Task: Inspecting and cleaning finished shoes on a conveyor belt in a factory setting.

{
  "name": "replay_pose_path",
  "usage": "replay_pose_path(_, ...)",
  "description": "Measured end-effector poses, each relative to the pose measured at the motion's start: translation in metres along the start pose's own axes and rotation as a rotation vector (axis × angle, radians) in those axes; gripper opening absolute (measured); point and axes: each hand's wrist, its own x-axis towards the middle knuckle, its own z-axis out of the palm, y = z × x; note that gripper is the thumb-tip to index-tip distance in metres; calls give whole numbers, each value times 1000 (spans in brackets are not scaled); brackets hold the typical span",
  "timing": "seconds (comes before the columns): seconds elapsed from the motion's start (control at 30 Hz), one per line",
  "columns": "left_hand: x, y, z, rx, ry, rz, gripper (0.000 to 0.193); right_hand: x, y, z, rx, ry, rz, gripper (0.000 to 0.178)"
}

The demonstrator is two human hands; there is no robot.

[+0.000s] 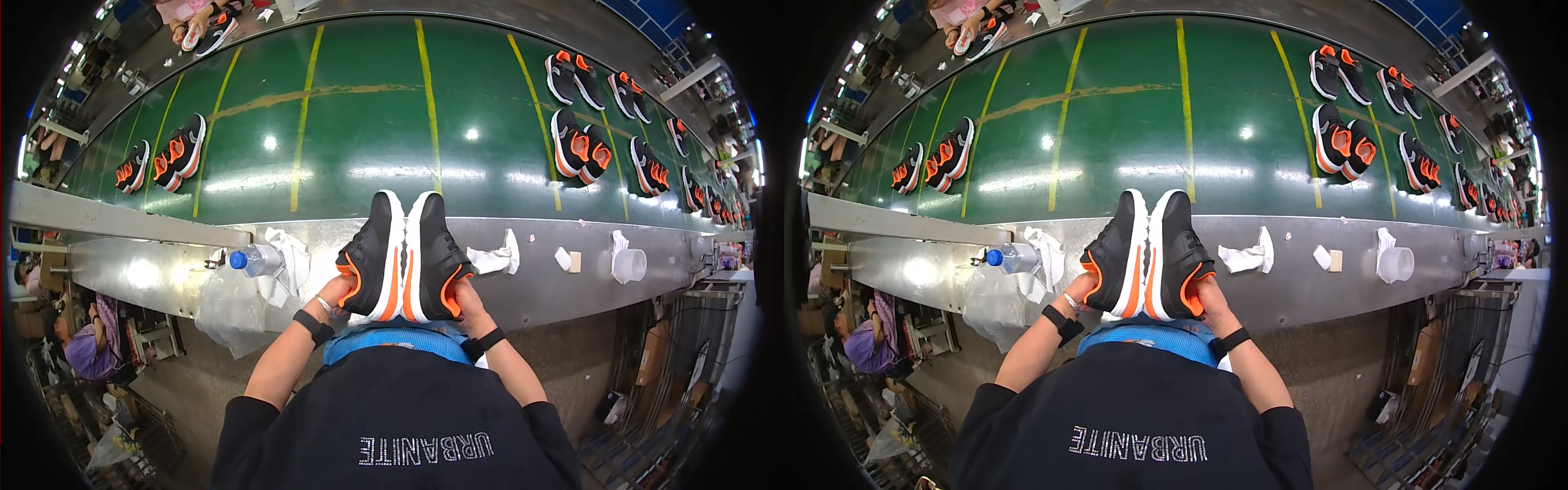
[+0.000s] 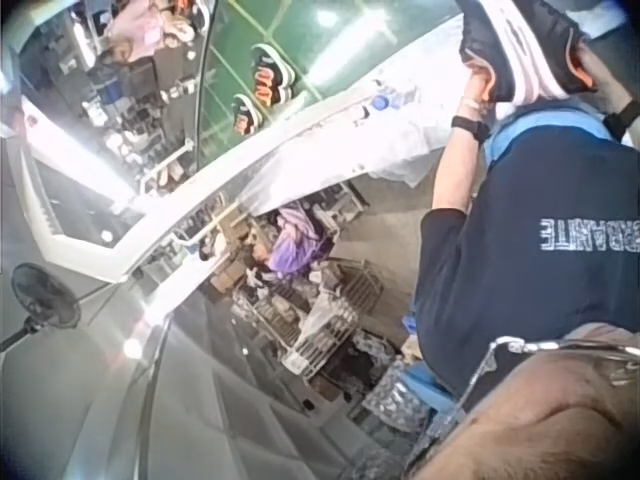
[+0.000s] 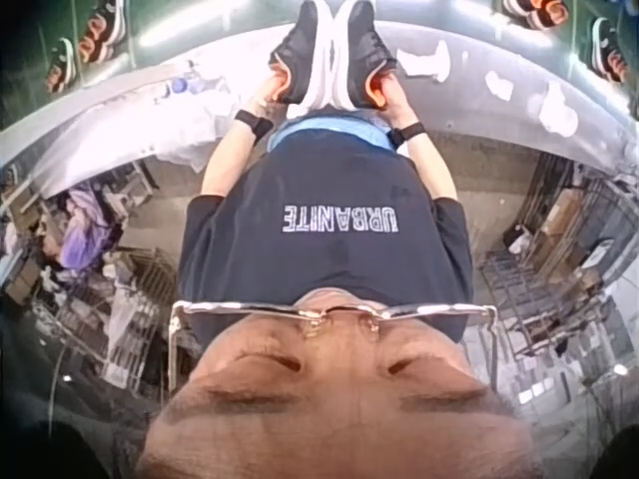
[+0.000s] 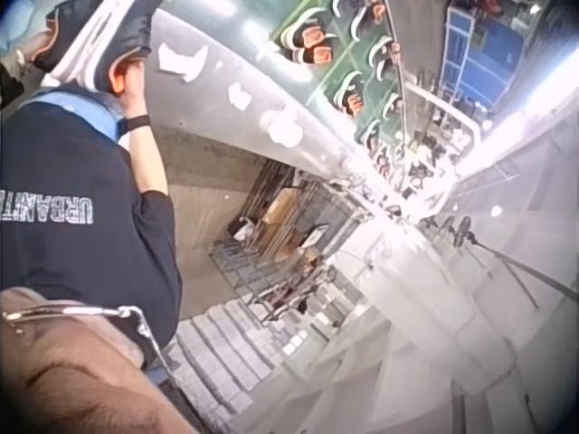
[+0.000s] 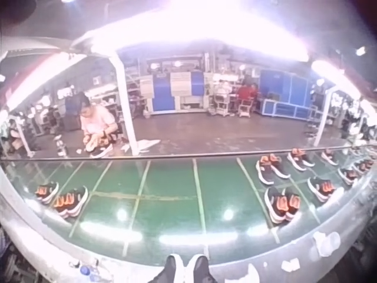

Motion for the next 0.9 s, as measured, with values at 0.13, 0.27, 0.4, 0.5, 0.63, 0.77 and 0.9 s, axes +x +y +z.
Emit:
replay_pose_path(0.13, -27, 36, 51, 151, 149, 74, 25, -6, 0, -8, 81, -53, 3, 32)
replay_pose_path(0.27, -25, 25, 45, 111, 156, 95, 26, -8, 1, -3, 114, -45, 33, 31)
replay_pose_path(0.4, -22, 14, 42, -37, 126, 121, 26, -8, 3, -2, 75, -44, 46, 32)
replay_pose_path(0.5, -18, 9, 36, -57, 104, 136, 27, -4, 6, -5, 57, -38, 13, 32)
replay_pose_path(0.63, -19, 14, 37, -66, 113, 112, 28, 4, 11, -11, 11, -41, 19, 31)
replay_pose_path(0.77, -21, 19, 35, -66, 105, 139, 28, 7, 6, -8, -44, -90, 27, 32)
replay_pose_path(0.9, -17, 9, 16, 8, 158, 203, 28, 9, 20, -3, 123, -2, -19, 36)
